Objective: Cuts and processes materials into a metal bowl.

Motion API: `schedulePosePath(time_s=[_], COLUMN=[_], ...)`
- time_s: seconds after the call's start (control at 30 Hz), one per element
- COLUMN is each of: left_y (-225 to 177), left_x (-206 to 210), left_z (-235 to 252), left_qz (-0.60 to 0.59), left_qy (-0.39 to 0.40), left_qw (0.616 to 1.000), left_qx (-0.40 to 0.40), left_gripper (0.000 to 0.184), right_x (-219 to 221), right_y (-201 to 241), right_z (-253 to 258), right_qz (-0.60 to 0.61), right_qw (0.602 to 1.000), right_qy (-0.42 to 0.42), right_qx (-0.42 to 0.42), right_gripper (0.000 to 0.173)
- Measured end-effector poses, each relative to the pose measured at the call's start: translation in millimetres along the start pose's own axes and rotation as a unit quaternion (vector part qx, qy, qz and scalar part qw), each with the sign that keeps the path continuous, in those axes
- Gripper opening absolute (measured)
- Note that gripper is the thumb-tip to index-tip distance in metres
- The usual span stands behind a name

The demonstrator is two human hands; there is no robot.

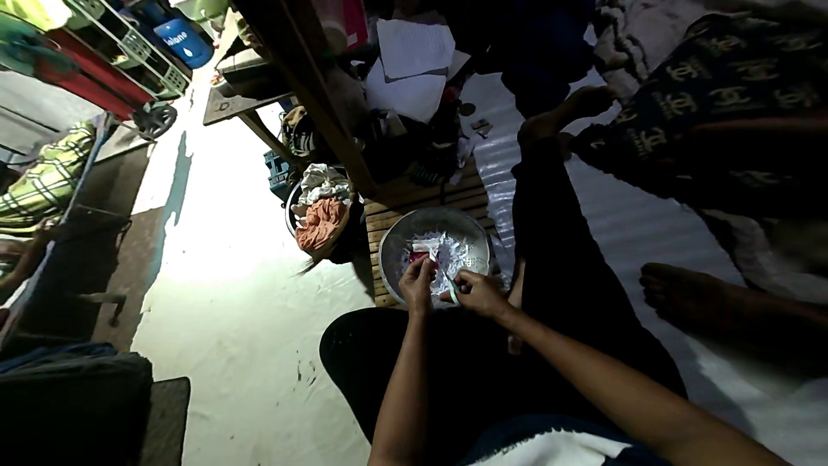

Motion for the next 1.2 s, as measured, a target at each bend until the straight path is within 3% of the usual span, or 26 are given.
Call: schedulePosePath(time_s=[0.6, 0.87, 1.2], left_y=[0.6, 2.1, 2.8], left_x=[0.2, 1.2, 1.3], left_z=[-1.7, 0.2, -0.8], left_qz=[0.001, -0.011, -0.012], left_qy=[0.025, 0.000, 0.016], left_qw=[1.000, 1.000, 1.000], left_qx=[0.010, 0.008, 0.014], left_gripper=[0.014, 0.015, 0.014], right_x=[-1.7, -3.7, -0.2], right_y=[1.5, -3.4, 0.3], right_z=[2.1, 3.6, 3.0], right_qz=[0.011, -0.007, -0.006], right_qw=[0.998, 1.000, 1.000], right_qy=[-0.047, 0.014, 0.002], right_qx=[-0.030, 0.006, -0.003], right_gripper=[0.029, 0.042, 0.038])
Point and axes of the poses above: each hand's wrist, its own z-axis towards the middle knuckle, its own x-axis out of the palm, y = z × x, the point moved 1 cm from there along z, towards the middle knuckle, and after that the axes turned 8 degrees about z, right-handed, at the moved point
